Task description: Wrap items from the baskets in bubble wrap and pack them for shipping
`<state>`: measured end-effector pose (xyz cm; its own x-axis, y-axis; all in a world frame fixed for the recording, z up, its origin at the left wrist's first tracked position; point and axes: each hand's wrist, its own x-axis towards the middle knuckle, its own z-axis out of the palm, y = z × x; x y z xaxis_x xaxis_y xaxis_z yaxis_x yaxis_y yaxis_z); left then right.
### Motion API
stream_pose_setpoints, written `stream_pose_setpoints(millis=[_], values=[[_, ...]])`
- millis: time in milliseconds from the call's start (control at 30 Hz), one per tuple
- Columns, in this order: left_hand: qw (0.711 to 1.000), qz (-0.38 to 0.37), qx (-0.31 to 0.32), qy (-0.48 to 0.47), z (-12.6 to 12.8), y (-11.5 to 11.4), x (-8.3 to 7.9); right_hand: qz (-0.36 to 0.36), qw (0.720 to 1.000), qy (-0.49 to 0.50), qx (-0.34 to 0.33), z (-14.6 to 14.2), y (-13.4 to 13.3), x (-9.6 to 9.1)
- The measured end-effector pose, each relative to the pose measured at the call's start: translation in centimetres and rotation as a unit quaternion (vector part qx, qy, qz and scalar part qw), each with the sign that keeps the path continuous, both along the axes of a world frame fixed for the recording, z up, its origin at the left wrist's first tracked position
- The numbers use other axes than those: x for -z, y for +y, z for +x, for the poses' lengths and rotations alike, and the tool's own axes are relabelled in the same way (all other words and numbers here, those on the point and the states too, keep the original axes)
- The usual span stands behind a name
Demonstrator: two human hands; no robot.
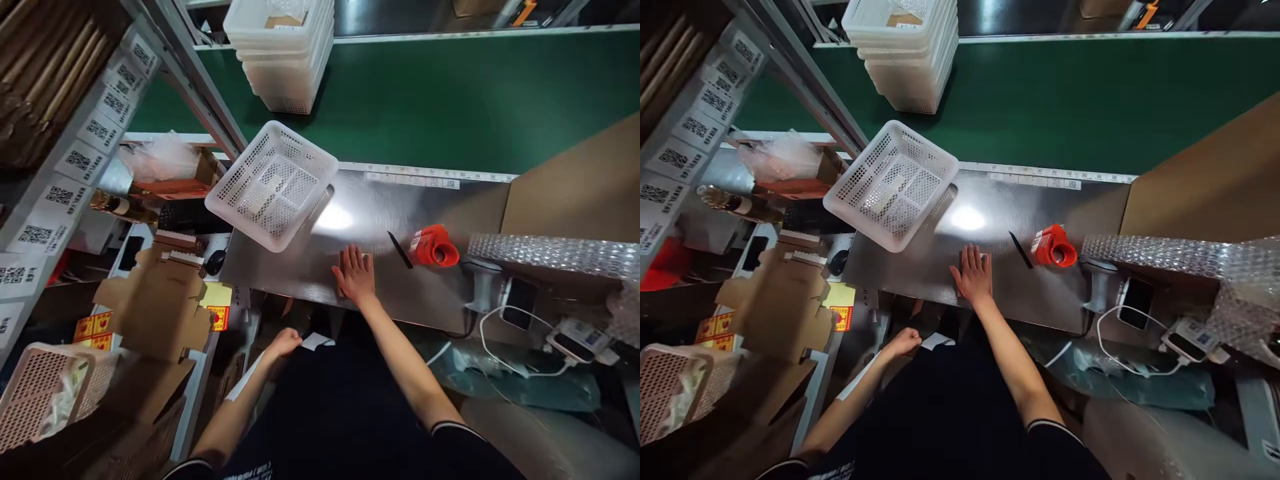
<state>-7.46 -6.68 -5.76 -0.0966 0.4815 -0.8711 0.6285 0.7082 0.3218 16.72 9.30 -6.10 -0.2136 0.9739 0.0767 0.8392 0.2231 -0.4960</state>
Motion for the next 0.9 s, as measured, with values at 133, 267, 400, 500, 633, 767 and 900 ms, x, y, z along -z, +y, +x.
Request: stream_pose_setpoints(millis=[133,267,400,500,633,767,900], values=[[0.994,0.1,0.028,-0.041,1.0,2.2,-2.5,-0.024,0.994,0.098,0.049,3.4,-3.6,-1.1],[0.966,0.176,0.077,-0.175,6.8,4.3,-4.3,-0.146,0.949,0.28,-0.013,7.0,-11.1,-2.0],[0.917,0.209,0.199,-0.276,15.1,4.9,-5.5,-0.264,0.886,0.377,-0.047,8.5,-17.0,-1.5],[0.886,0.34,0.295,-0.111,19.9,6.1,-5.7,-0.283,0.855,0.429,0.073,11.9,-19.1,-0.6],[0.825,0.444,0.245,0.251,23.2,10.3,-4.7,-0.236,0.849,0.407,0.241,22.7,-22.9,2.3],[0.846,0.342,0.239,0.331,24.2,14.1,-3.6,-0.187,0.822,0.347,0.41,36.0,-28.1,8.1],[0.878,0.291,0.164,0.344,25.2,14.9,-4.1,-0.201,0.787,0.338,0.476,45.0,-29.8,12.5]])
